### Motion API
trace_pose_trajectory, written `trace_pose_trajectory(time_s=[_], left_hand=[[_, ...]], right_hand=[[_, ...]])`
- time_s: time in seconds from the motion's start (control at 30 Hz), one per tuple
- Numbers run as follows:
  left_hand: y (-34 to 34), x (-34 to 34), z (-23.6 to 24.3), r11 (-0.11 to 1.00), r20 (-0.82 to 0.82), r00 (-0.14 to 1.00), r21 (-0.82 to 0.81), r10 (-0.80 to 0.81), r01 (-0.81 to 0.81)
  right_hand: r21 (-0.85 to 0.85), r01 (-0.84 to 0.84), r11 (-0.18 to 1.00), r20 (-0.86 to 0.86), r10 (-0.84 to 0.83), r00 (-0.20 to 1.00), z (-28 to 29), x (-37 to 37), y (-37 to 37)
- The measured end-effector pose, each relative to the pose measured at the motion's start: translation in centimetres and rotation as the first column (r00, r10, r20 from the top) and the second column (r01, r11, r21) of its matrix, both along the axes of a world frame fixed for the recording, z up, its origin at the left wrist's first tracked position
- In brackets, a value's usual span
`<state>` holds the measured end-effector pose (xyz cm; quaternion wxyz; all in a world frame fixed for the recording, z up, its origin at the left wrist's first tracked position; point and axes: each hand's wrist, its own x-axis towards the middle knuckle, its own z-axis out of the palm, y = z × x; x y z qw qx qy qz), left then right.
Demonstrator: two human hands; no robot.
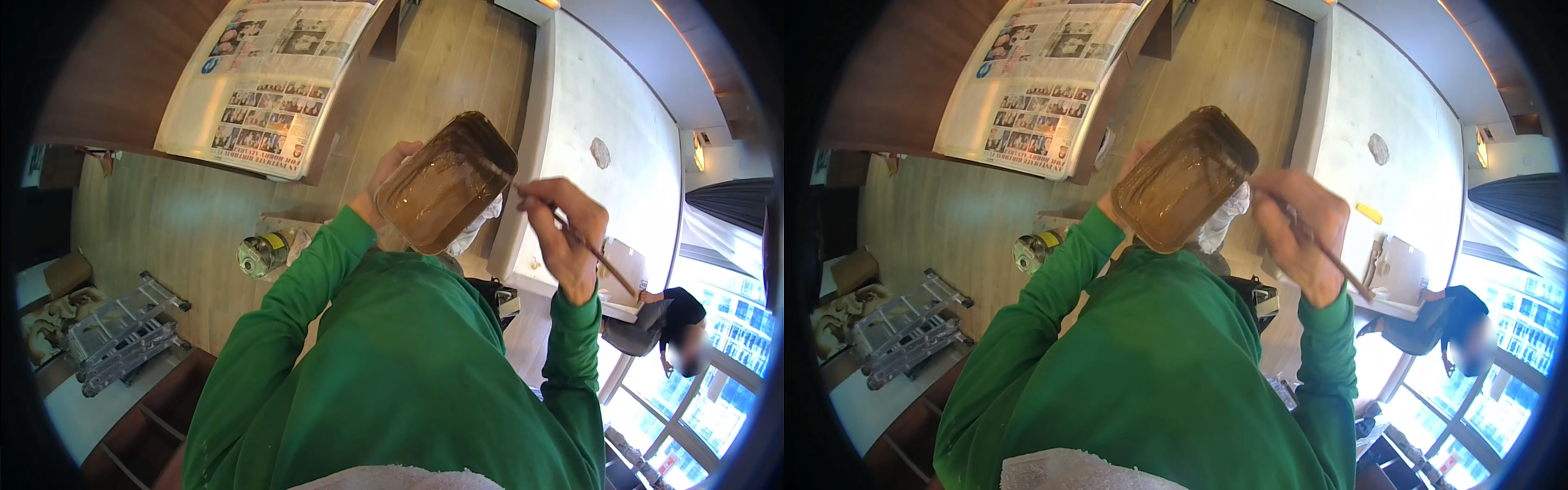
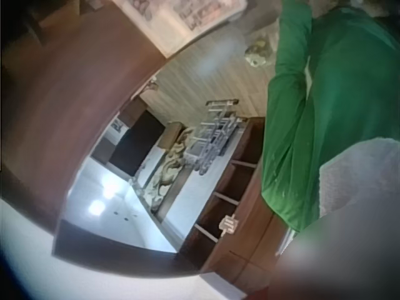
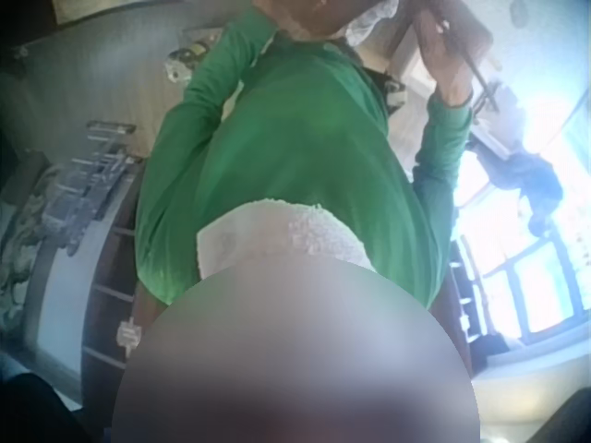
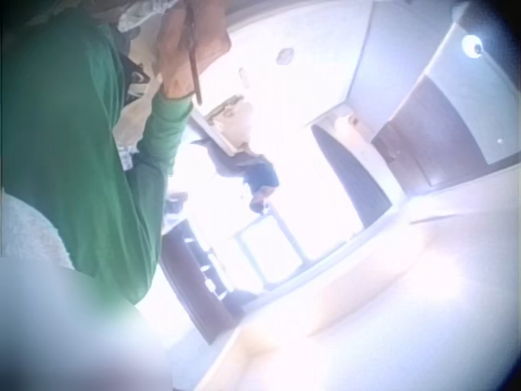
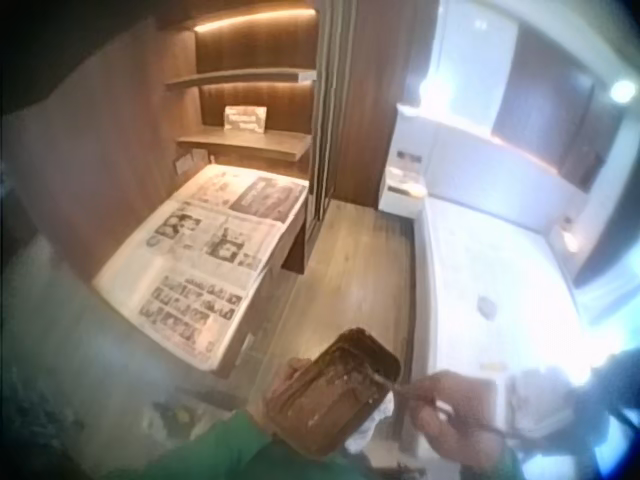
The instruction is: The person holds a paint tray and stirs brown paint with a brush. They pour more paint from a can into the tray and continue stirring. The person briefly touches a white surface with a finger and then resumes stirring the paint.
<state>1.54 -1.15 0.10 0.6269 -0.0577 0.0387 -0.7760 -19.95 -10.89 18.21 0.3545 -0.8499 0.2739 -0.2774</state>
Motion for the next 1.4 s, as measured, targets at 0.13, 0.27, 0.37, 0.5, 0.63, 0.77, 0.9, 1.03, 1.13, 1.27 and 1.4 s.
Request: trace_pose_trajectory(time_s=[0.13, 0.27, 0.37, 0.5, 0.63, 0.77, 0.9, 1.03, 1.13, 1.27, 1.4], left_hand=[[0.0, -0.2, 0.1, 1.0, 0.008, 1.0, 0.01, 0.01, -0.01], [-0.4, -0.3, -0.1, 1.0, -0.05, 0.999, -0.028, -0.009, 0.008], [-0.7, -0.4, -0.3, 0.998, -0.056, 0.998, -0.055, -0.03, 0.027], [-0.7, -0.9, -0.2, 0.999, -0.069, 0.997, -0.047, -0.016, 0.013], [-1.0, -1.2, 0.0, 0.995, -0.035, 0.998, -0.085, -0.047, 0.044], [-1.1, -1.1, 0.1, 0.991, -0.063, 0.998, -0.134, -0.022, 0.013], [-1.0, -1.1, 0.2, 0.992, -0.031, 0.999, -0.12, -0.036, 0.032], [-1.0, -1.0, 0.1, 0.986, -0.065, 0.994, -0.149, -0.087, 0.076], [-0.7, -0.7, -0.1, 0.99, -0.037, 0.999, -0.135, -0.03, 0.025], [-0.5, -0.6, -0.4, 0.99, -0.088, 0.994, -0.129, -0.066, 0.055], [-0.5, -0.3, -0.9, 0.99, -0.068, 0.995, -0.125, -0.07, 0.061]], right_hand=[[-0.066, -0.467, 0.882, 0.004, 0.469, 0.883, -0.2, -0.1, 1.5], [-0.104, -0.197, 0.975, -0.041, 0.193, 0.98, -0.8, 0.4, 1.1], [-0.109, -0.015, 0.994, -0.015, 0.013, 1.0, -0.6, 0.0, -0.1], [-0.247, -0.114, 0.962, 0.028, 0.124, 0.992, -0.2, -0.8, 0.1], [-0.202, -0.016, 0.979, -0.127, -0.011, 0.992, -0.2, -0.3, 0.8], [-0.229, -0.006, 0.973, -0.15, -0.029, 0.988, 1.0, 0.1, 1.0], [-0.208, -0.022, 0.978, -0.043, 0.013, 0.999, 2.4, 0.6, 1.2], [-0.188, -0.037, 0.981, -0.155, 0.008, 0.988, 2.0, 1.5, 1.1], [-0.191, -0.008, 0.982, -0.239, -0.039, 0.97, 1.6, 1.4, 0.8], [-0.066, 0.095, 0.993, -0.169, -0.105, 0.98, 1.8, 1.2, 0.3], [-0.053, 0.065, 0.996, -0.221, -0.075, 0.972, 1.9, 1.7, 0.3]])
